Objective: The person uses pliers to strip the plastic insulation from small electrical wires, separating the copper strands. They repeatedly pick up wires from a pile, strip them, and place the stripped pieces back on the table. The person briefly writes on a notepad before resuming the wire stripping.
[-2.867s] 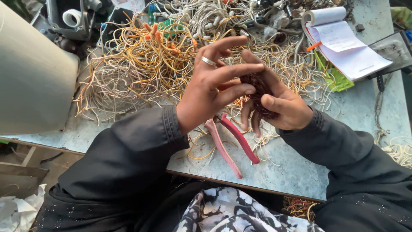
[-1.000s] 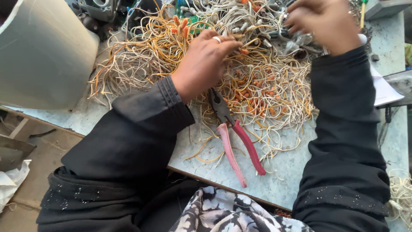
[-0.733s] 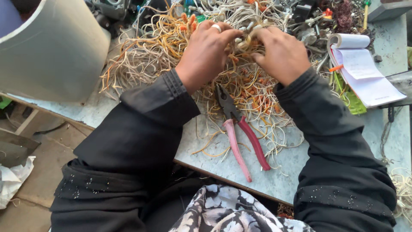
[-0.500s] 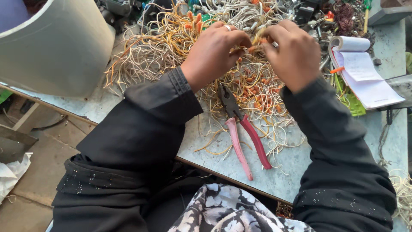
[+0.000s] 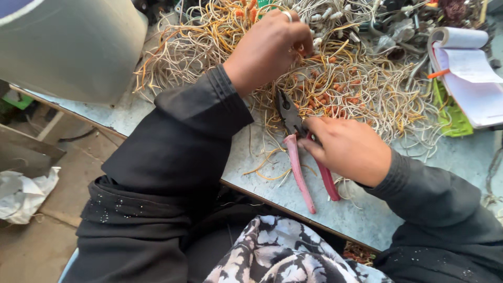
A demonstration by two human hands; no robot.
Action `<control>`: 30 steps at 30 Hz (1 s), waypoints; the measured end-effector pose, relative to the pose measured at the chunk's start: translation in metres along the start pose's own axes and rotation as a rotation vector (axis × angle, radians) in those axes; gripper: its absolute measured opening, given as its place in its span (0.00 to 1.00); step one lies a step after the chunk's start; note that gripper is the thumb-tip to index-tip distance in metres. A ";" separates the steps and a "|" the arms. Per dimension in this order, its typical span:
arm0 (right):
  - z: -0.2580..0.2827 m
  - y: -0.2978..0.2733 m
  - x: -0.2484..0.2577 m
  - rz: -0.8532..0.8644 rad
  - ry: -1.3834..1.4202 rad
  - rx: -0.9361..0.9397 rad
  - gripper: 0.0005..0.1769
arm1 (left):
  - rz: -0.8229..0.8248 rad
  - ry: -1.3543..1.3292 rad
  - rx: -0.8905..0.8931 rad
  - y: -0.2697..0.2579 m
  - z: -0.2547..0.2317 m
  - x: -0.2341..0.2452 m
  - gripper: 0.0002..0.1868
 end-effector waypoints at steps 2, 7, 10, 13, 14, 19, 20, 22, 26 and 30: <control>-0.003 -0.001 -0.003 0.028 0.051 0.028 0.24 | -0.027 -0.126 0.023 0.004 0.002 0.012 0.10; -0.016 -0.002 -0.007 0.106 0.184 -0.090 0.22 | -0.042 -0.200 0.117 0.004 0.019 0.029 0.11; -0.024 -0.007 0.018 -0.025 0.215 -0.096 0.17 | -0.023 -0.488 0.299 0.001 0.044 0.017 0.13; -0.042 -0.016 0.026 0.029 0.338 -0.208 0.18 | -0.032 -0.814 0.318 0.005 0.060 0.008 0.14; -0.046 -0.016 0.029 0.018 0.474 -0.197 0.19 | -0.020 -0.880 0.300 0.004 0.062 0.007 0.16; -0.060 -0.013 0.048 -0.211 1.255 0.091 0.19 | 0.009 -1.126 0.329 0.002 0.064 0.002 0.18; -0.065 -0.012 0.043 -0.221 1.396 0.093 0.19 | -0.002 -1.089 0.371 0.002 0.065 0.000 0.17; -0.072 -0.008 0.032 -0.241 1.680 0.099 0.18 | 0.000 -0.991 0.415 0.002 0.063 0.000 0.15; -0.074 -0.001 0.002 -0.187 1.843 0.018 0.18 | -0.056 -0.538 0.288 0.005 0.047 0.017 0.11; -0.057 0.013 -0.025 0.062 2.145 0.090 0.16 | -0.180 -0.499 0.207 0.005 0.039 0.026 0.08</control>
Point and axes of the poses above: each hand's wrist, its own y-axis towards the middle knuckle, its own x-axis out of the back of the hand, z = x × y, the point moved 8 cm from there along y, towards the middle knuckle, and after that the axes turned 5 degrees about z, right-handed, at the moved point
